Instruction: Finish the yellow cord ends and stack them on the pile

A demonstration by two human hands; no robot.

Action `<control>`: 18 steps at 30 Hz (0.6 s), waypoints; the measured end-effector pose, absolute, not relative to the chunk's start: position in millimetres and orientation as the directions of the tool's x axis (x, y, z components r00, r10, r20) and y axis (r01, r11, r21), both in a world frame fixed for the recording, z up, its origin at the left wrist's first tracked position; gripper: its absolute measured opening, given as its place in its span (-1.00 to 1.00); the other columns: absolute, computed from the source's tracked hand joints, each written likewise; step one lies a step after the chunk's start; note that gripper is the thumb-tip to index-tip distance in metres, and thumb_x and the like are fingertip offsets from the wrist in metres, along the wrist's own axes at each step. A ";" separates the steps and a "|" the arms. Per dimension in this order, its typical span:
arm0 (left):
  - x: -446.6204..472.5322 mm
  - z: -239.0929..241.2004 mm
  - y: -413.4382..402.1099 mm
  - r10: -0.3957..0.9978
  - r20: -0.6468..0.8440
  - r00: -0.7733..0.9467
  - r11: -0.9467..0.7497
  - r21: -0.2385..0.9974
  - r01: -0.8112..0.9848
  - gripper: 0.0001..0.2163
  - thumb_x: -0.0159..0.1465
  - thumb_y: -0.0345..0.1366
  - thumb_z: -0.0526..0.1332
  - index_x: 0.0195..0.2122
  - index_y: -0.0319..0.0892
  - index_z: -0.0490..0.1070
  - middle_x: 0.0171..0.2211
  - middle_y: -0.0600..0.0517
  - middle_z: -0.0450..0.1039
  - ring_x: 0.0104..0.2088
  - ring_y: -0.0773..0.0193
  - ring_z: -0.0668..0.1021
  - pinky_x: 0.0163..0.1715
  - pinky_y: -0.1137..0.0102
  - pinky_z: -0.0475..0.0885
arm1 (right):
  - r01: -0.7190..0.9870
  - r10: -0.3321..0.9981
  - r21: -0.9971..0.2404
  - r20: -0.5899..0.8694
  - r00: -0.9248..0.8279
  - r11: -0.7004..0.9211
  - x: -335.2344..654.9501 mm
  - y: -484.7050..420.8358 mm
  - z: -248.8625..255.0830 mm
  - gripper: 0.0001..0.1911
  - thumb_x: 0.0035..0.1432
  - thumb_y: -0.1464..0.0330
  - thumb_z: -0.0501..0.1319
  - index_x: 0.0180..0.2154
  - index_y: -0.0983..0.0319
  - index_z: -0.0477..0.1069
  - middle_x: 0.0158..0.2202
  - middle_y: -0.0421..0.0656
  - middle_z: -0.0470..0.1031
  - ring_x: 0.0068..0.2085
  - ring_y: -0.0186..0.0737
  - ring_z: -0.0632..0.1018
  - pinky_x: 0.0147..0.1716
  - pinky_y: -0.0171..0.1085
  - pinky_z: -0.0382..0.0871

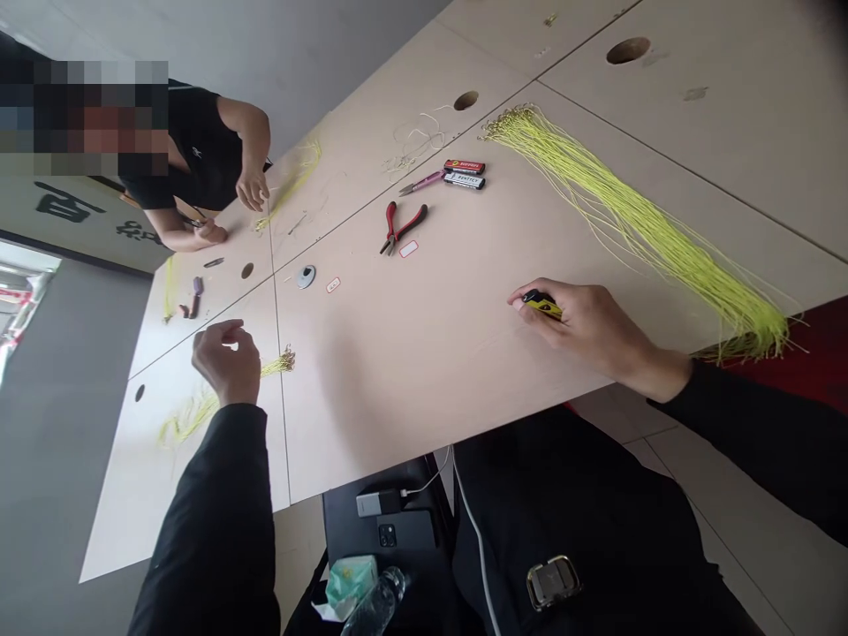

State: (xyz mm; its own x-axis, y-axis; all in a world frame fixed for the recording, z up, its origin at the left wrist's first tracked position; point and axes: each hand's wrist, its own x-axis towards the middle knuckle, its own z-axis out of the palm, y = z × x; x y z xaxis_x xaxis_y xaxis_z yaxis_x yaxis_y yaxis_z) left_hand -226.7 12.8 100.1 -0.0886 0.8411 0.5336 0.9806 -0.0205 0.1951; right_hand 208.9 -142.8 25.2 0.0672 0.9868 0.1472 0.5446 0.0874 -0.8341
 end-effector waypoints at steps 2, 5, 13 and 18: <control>-227.4 102.8 11.5 0.823 0.564 -0.073 -0.047 0.196 0.979 -0.78 0.17 -0.55 0.17 -0.21 -0.37 0.57 -0.41 0.03 0.36 -0.39 0.31 0.41 -0.17 0.30 0.42 | 0.544 0.981 -0.837 0.153 0.118 0.065 208.4 -142.3 22.8 -0.75 0.30 0.23 0.15 -0.21 0.23 0.54 -0.37 -0.14 0.59 -0.46 -0.26 0.50 -0.51 -0.31 0.26; -231.7 109.7 11.2 0.777 0.626 -0.067 -0.068 0.190 0.979 -0.80 0.17 -0.52 0.19 -0.22 -0.35 0.58 -0.42 0.02 0.41 -0.40 0.30 0.44 -0.24 0.33 0.41 | 0.532 0.974 -0.844 0.171 0.150 0.066 209.2 -141.1 22.7 -0.76 0.29 0.25 0.17 -0.26 0.25 0.54 -0.43 -0.16 0.55 -0.48 -0.29 0.47 -0.50 -0.33 0.22; -231.0 148.4 5.6 0.655 0.740 -0.156 -0.104 0.293 0.950 -0.79 0.10 -0.54 0.21 -0.27 -0.30 0.58 -0.44 0.02 0.51 -0.39 0.23 0.53 -0.37 0.37 0.40 | 0.508 0.972 -0.856 0.191 0.139 0.096 206.8 -135.4 14.3 -0.77 0.27 0.27 0.15 -0.29 0.27 0.51 -0.47 -0.17 0.50 -0.51 -0.30 0.42 -0.50 -0.32 0.14; -217.4 158.9 9.1 0.600 0.760 -0.248 -0.097 0.377 0.921 -0.77 0.03 -0.57 0.23 -0.31 -0.32 0.60 -0.55 0.09 0.42 -0.43 0.24 0.53 -0.37 0.34 0.44 | 0.470 0.970 -0.878 0.186 0.157 0.092 206.6 -134.6 14.4 -0.76 0.27 0.26 0.15 -0.29 0.27 0.50 -0.47 -0.17 0.50 -0.49 -0.29 0.42 -0.48 -0.31 0.13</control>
